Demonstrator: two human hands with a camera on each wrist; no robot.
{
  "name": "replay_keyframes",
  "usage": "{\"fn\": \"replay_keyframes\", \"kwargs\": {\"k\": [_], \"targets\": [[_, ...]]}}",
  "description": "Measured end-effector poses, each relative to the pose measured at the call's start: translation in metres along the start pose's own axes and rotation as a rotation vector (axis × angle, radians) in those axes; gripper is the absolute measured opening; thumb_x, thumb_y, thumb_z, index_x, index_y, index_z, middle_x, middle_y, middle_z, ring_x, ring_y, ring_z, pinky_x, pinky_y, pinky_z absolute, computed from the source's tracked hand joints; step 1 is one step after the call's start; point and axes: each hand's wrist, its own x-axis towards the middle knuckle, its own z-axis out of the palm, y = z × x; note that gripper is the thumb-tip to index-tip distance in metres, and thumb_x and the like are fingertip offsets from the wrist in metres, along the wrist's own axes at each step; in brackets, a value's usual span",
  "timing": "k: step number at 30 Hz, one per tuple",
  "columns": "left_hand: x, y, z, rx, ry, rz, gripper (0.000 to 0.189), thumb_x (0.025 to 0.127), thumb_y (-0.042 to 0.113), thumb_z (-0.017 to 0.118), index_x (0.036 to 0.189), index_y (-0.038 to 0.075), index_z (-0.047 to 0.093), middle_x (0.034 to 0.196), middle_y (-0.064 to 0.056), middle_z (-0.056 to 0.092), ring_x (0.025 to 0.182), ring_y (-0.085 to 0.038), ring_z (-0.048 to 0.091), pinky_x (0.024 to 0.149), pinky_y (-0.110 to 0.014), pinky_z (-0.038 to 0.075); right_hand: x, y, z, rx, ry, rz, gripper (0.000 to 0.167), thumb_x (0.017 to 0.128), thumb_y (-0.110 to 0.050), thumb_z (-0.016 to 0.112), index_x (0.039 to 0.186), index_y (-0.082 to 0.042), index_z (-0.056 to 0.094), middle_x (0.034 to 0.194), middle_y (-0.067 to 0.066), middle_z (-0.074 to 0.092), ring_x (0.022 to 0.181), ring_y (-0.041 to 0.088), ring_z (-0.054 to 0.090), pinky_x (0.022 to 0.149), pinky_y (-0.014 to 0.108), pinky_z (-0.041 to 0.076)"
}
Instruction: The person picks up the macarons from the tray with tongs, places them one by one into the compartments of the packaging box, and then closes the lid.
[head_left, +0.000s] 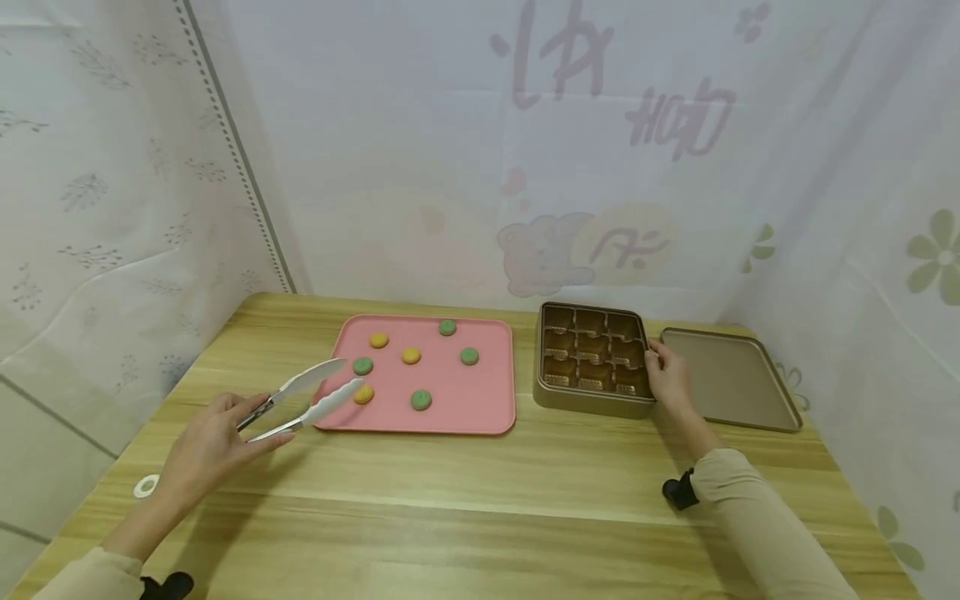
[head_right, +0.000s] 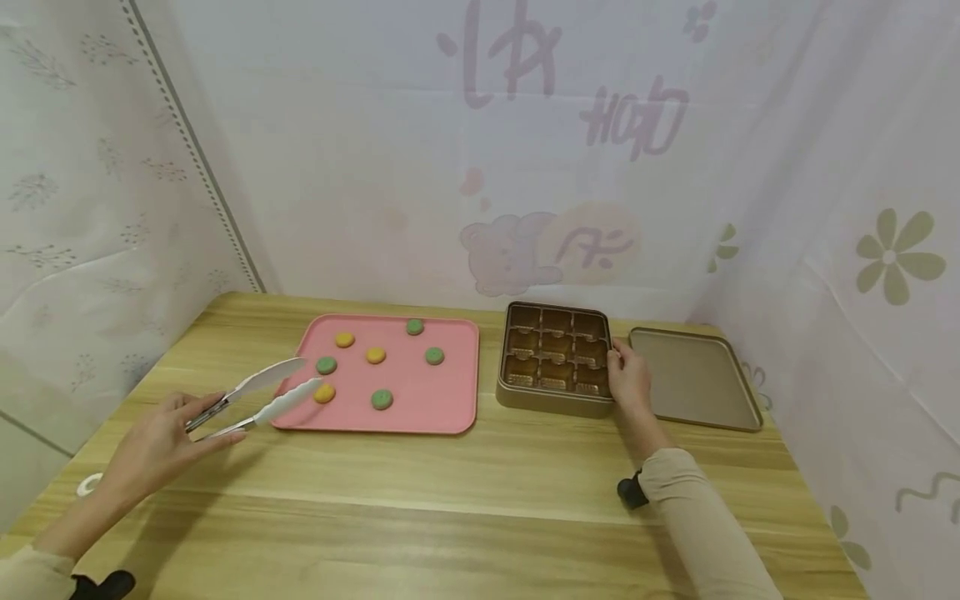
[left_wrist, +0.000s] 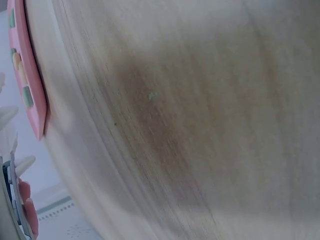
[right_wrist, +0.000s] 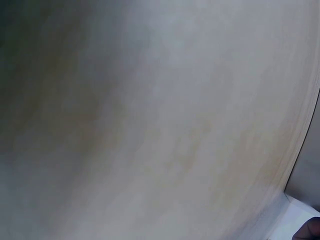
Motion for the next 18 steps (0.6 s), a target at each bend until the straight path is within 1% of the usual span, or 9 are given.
{"fn": "replay_keyframes", "kwargs": {"k": [2,5,7,9,13,18], "targets": [[-0.002,0.002,-0.001,0.012,-0.009,0.015,0.066,0.069,0.043,0.08,0.115,-0.001,0.065,0.084,-0.004,0.053,0.056,0.001,0.035,0.046,-0.023,0.029,0.0,0.0,0.0,0.004,0.004,-0.001,0.035,0.098,-0.006,0.043,0.129,0.01,0.05,0.102,0.032,0.061,0.076,0.032,0.055,0.067,0.038,0.043],[-0.003,0.006,-0.002,0.028,-0.031,0.016,0.064,0.069,0.043,0.08,0.115,0.001,0.066,0.082,-0.002,0.05,0.056,-0.001,0.033,0.046,-0.023,0.028,0.001,0.001,0.0,0.002,0.009,-0.001,0.035,0.098,-0.006,0.043,0.129,0.009,0.05,0.102,0.032,0.061,0.075,0.03,0.055,0.067,0.038,0.043],[-0.004,0.008,-0.003,0.042,-0.049,0.021,0.062,0.07,0.044,0.079,0.114,0.003,0.067,0.082,-0.001,0.049,0.057,-0.002,0.032,0.045,-0.023,0.028,0.001,0.002,0.0,0.003,0.007,0.001,0.035,0.099,-0.007,0.043,0.13,0.009,0.05,0.1,0.031,0.061,0.07,0.025,0.052,0.063,0.035,0.041],[-0.004,0.01,-0.003,0.063,-0.061,0.031,0.06,0.07,0.045,0.079,0.113,0.004,0.068,0.082,-0.002,0.05,0.057,-0.004,0.033,0.045,-0.022,0.028,0.001,0.002,0.0,-0.001,0.007,0.002,0.036,0.099,-0.007,0.043,0.13,0.008,0.05,0.102,0.031,0.061,0.069,0.023,0.051,0.062,0.034,0.04],[-0.003,0.013,-0.004,0.098,-0.09,0.04,0.06,0.071,0.046,0.078,0.113,0.004,0.068,0.084,-0.002,0.053,0.058,-0.006,0.034,0.044,-0.022,0.028,0.0,0.002,0.0,0.001,0.006,0.005,0.036,0.099,-0.008,0.042,0.13,0.008,0.05,0.105,0.031,0.06,0.074,0.029,0.053,0.065,0.037,0.041],[-0.002,0.018,-0.007,0.111,-0.137,0.014,0.062,0.073,0.047,0.076,0.115,0.003,0.067,0.086,-0.004,0.055,0.057,-0.008,0.035,0.043,-0.023,0.029,-0.001,0.001,0.001,0.007,0.004,0.012,0.036,0.099,-0.008,0.042,0.131,0.008,0.05,0.108,0.032,0.06,0.084,0.037,0.056,0.072,0.044,0.043]]}}
